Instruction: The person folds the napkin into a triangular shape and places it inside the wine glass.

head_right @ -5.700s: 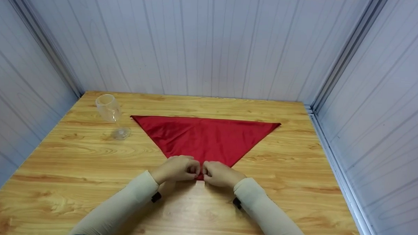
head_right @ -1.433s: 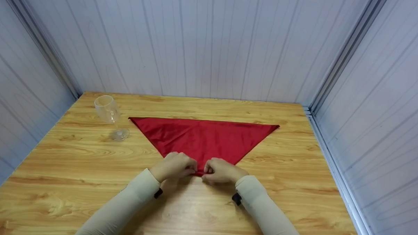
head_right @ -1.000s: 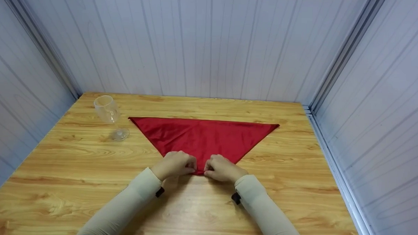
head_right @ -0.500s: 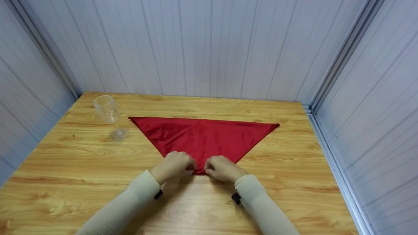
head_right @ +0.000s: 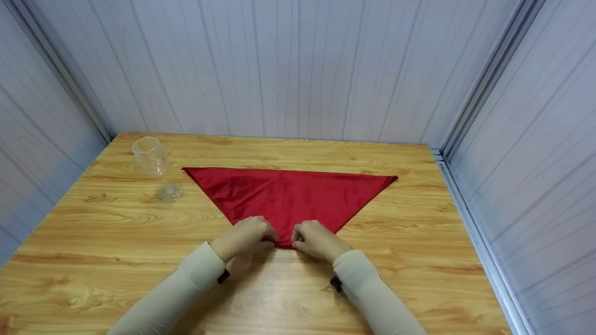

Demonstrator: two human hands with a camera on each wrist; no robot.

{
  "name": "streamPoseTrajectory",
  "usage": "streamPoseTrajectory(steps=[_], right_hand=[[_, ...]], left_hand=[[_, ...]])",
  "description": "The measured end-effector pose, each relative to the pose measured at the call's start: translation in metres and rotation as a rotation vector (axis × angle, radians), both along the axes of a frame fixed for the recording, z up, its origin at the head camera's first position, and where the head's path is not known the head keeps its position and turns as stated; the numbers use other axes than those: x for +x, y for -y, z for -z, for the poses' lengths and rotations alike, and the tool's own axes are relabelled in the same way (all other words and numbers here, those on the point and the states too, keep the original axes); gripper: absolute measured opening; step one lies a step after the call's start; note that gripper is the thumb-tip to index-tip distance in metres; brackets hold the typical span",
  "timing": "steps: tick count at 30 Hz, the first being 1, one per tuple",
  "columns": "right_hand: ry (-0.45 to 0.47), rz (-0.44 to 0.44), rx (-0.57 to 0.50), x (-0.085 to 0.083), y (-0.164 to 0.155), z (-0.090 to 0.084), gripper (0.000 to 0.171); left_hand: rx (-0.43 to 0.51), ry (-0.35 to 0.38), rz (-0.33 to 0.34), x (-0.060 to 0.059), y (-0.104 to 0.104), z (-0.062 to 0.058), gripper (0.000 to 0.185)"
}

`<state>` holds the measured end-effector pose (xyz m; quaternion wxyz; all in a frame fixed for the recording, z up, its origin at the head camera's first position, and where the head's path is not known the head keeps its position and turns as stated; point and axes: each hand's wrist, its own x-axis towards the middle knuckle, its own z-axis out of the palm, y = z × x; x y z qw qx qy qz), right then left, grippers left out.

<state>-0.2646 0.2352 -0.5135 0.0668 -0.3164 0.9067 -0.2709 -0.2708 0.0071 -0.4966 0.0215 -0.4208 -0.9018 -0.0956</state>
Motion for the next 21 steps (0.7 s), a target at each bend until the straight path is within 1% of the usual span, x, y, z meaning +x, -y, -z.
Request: streamPoseTrajectory(steps=[3,5,8,10,16,19,21], right_hand=[[-0.028,0.001,-0.002,0.0017,-0.0011,0.0018,0.006],[-0.027,0.004,0.009,0.0036,-0.002,0.0022,0.003],[-0.02,-0.004,0.028,0.007,-0.0025,0.0019,0.01],[-0.025,-0.014,0.032,0.0084,-0.0027,0.0016,0.013],[-0.088,-0.052,0.034,0.0071,-0.0037,0.0026,0.006],[-0.115,-0.063,0.064,0.0052,-0.0042,0.002,0.004],[-0.113,-0.059,0.076,0.0038,-0.0045,0.0011,0.004]], left_hand=[[0.037,0.021,0.012,0.0001,0.0005,0.0,0.008],[0.053,0.055,0.008,-0.0004,0.0014,0.0003,0.008],[0.071,0.102,0.0,-0.0018,0.0034,0.0007,0.01],[0.085,0.119,0.0,-0.003,0.0047,0.0011,0.011],[0.108,0.114,0.008,-0.0067,0.0071,0.0044,0.008],[0.103,0.117,-0.01,-0.0075,0.0072,0.0059,0.007],[0.092,0.122,-0.03,-0.0075,0.0067,0.0059,0.006]])
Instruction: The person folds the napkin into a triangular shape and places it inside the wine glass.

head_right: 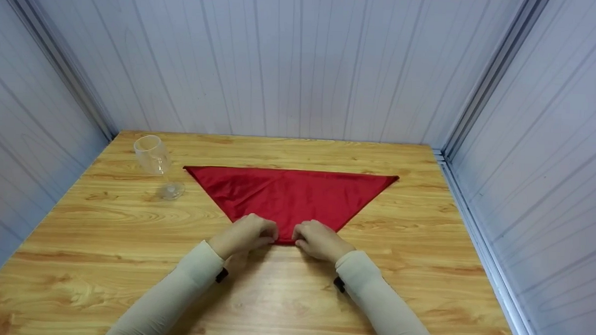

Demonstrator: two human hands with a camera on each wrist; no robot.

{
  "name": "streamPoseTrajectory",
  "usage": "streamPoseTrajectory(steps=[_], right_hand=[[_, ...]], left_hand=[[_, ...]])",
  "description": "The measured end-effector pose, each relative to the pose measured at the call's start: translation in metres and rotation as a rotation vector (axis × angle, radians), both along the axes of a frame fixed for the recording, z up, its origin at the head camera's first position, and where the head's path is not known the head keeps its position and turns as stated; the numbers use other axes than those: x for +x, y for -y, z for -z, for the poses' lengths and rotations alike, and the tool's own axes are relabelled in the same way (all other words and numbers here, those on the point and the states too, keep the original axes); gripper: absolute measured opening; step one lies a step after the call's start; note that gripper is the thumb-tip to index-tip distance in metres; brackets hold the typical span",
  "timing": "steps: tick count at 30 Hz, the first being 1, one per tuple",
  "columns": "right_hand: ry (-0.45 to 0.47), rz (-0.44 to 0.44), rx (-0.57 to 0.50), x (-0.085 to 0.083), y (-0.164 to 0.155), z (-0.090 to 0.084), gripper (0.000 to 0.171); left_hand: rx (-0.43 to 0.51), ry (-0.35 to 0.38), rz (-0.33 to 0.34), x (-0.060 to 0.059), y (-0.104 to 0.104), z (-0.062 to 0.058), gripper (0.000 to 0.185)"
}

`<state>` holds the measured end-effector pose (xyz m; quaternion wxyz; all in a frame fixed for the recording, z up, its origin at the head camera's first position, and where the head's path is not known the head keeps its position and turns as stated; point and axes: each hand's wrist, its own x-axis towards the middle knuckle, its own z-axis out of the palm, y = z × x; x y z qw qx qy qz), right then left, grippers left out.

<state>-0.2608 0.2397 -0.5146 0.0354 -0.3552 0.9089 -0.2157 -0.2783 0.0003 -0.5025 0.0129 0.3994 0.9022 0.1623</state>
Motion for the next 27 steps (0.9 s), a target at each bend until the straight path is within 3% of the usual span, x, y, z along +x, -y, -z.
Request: streamPoseTrajectory(steps=[3,6,10,16,20,27], right_hand=[[0.036,0.015,-0.002,-0.0026,0.0005,-0.0003,0.004],[0.075,0.026,-0.022,-0.0049,0.0013,-0.0007,0.004],[0.093,0.03,-0.026,-0.0063,0.0018,-0.0017,0.003],[0.136,0.056,-0.021,-0.0078,0.0016,-0.0017,0.004],[0.091,0.064,-0.002,-0.0067,0.0014,-0.0018,0.005],[-0.091,0.053,0.115,0.0006,0.008,-0.0084,0.006]], left_hand=[[-0.037,-0.005,-0.041,0.0005,-0.0012,0.0,0.005],[-0.1,-0.055,-0.068,0.001,-0.0023,-0.0008,0.005],[-0.167,-0.137,-0.044,0.0011,-0.0033,-0.0021,0.008],[-0.2,-0.148,-0.014,0.0006,-0.003,-0.0014,0.016],[-0.2,-0.155,-0.017,0.0,-0.0032,-0.0009,0.012],[-0.159,-0.2,-0.029,0.0004,-0.0043,-0.0008,0.006]])
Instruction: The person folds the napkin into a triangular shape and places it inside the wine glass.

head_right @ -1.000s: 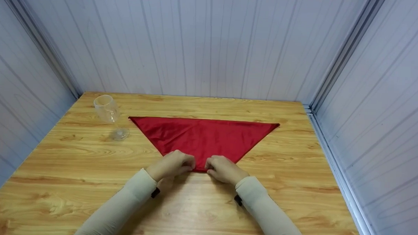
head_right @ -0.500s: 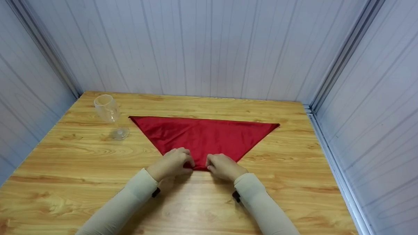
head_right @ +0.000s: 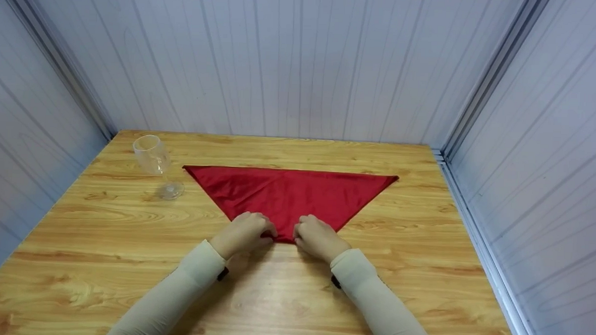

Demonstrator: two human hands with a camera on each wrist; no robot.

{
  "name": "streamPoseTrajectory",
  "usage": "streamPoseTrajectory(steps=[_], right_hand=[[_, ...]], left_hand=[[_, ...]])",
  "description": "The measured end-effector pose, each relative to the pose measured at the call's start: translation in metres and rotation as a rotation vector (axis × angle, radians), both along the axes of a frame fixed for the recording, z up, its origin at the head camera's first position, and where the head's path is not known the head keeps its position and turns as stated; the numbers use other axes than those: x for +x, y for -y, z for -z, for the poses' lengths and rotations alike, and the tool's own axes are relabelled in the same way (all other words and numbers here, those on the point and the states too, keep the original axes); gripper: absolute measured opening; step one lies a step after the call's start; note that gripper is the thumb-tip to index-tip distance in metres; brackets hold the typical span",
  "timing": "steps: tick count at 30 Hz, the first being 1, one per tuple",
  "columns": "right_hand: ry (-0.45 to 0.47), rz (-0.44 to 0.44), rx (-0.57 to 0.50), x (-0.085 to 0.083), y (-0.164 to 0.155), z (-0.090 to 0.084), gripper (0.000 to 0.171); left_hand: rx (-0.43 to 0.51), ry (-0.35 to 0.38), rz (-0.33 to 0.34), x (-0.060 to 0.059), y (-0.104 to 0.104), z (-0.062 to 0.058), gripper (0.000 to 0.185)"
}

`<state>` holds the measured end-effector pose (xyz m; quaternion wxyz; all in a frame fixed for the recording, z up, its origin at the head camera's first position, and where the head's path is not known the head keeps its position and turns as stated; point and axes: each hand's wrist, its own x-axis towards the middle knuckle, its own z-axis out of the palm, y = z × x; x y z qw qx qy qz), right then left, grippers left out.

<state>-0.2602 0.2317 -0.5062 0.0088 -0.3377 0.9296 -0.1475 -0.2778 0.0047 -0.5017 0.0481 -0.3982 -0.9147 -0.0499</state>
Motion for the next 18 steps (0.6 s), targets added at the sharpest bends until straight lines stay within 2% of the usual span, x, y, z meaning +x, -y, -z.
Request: streamPoseTrajectory(steps=[4,9,13,18], right_hand=[[-0.018,-0.023,0.043,0.003,0.002,-0.001,0.008],[-0.005,-0.038,-0.007,0.001,-0.001,0.004,0.006],[0.096,-0.023,-0.089,-0.003,-0.006,0.005,0.004],[0.256,0.01,-0.125,-0.007,-0.01,0.003,0.006]], left_hand=[[0.015,-0.005,0.004,0.001,0.001,0.0,0.006],[0.014,-0.014,0.011,0.0,0.003,0.0,0.007],[-0.002,0.007,0.011,0.001,0.004,0.0,0.008],[0.01,0.082,-0.002,0.002,0.006,-0.001,0.011]])
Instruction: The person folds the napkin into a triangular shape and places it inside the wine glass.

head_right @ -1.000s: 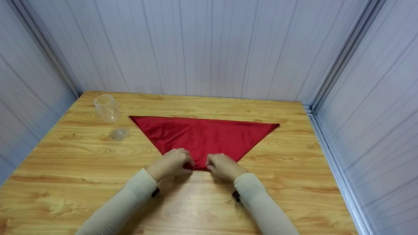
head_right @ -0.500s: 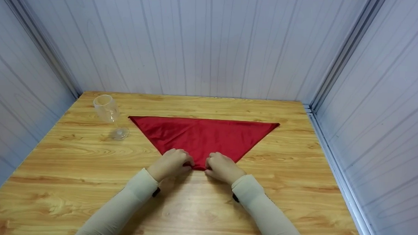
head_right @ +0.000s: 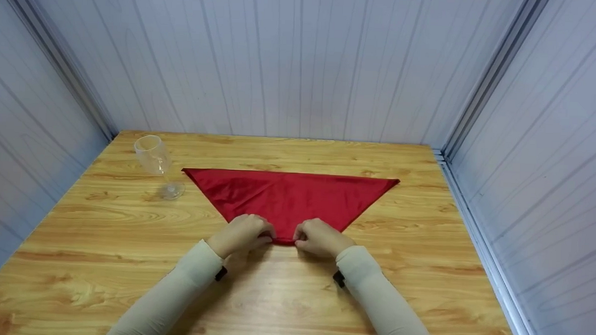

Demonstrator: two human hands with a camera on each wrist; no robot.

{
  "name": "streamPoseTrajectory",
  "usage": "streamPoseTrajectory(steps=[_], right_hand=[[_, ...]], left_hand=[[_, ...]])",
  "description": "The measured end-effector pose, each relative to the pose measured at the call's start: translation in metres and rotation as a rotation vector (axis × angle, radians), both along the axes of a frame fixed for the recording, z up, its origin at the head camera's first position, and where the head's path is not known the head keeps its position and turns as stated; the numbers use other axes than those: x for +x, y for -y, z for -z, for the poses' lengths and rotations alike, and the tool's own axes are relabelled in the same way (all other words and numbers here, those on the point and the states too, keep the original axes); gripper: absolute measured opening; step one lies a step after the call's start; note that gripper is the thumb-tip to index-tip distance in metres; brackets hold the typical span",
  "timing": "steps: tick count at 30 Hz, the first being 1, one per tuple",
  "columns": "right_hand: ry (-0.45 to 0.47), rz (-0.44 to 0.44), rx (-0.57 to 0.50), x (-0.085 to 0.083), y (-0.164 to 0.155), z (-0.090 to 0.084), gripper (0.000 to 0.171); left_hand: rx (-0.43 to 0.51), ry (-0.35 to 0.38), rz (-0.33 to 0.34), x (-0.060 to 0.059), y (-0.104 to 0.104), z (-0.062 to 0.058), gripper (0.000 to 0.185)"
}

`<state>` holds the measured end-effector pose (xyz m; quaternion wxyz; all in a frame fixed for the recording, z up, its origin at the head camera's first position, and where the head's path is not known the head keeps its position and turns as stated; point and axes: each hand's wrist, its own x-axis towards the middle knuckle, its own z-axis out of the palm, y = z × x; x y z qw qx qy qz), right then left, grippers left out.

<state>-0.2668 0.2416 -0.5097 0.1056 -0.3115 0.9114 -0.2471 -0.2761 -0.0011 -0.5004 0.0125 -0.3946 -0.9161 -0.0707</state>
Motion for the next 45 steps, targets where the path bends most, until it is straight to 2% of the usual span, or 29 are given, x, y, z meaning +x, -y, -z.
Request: streamPoseTrajectory(steps=[4,9,15,24,29,34,40,43,45], right_hand=[[0.069,-0.009,-0.024,-0.003,-0.002,0.002,0.005],[0.108,-0.023,-0.046,-0.006,-0.003,0.004,0.003],[0.156,-0.022,-0.038,-0.006,-0.003,0.002,0.004],[0.148,-0.045,-0.024,-0.006,-0.005,-0.003,0.007],[0.135,-0.052,-0.007,-0.006,-0.004,-0.004,0.008],[0.14,-0.047,-0.006,-0.006,-0.002,-0.006,0.009],[0.164,-0.03,0.003,-0.007,-0.002,-0.006,0.009],[0.175,-0.026,0.006,-0.007,-0.002,-0.005,0.009],[0.164,-0.03,0.007,-0.007,-0.002,-0.004,0.009]], left_hand=[[0.012,0.057,-0.004,0.0,0.0,-0.001,0.011],[0.04,0.145,-0.02,-0.002,0.002,-0.002,0.011],[0.069,0.191,-0.009,-0.004,0.004,-0.002,0.01],[0.106,0.285,0.058,-0.009,0.006,0.0,0.009],[0.144,0.332,0.041,-0.01,0.007,0.0,0.006],[0.18,0.349,0.018,-0.01,0.008,0.0,0.004],[0.179,0.364,0.001,-0.011,0.009,-0.001,0.003],[0.17,0.339,-0.023,-0.008,0.008,-0.001,0.003],[0.151,0.292,-0.033,-0.006,0.007,-0.002,0.003]])
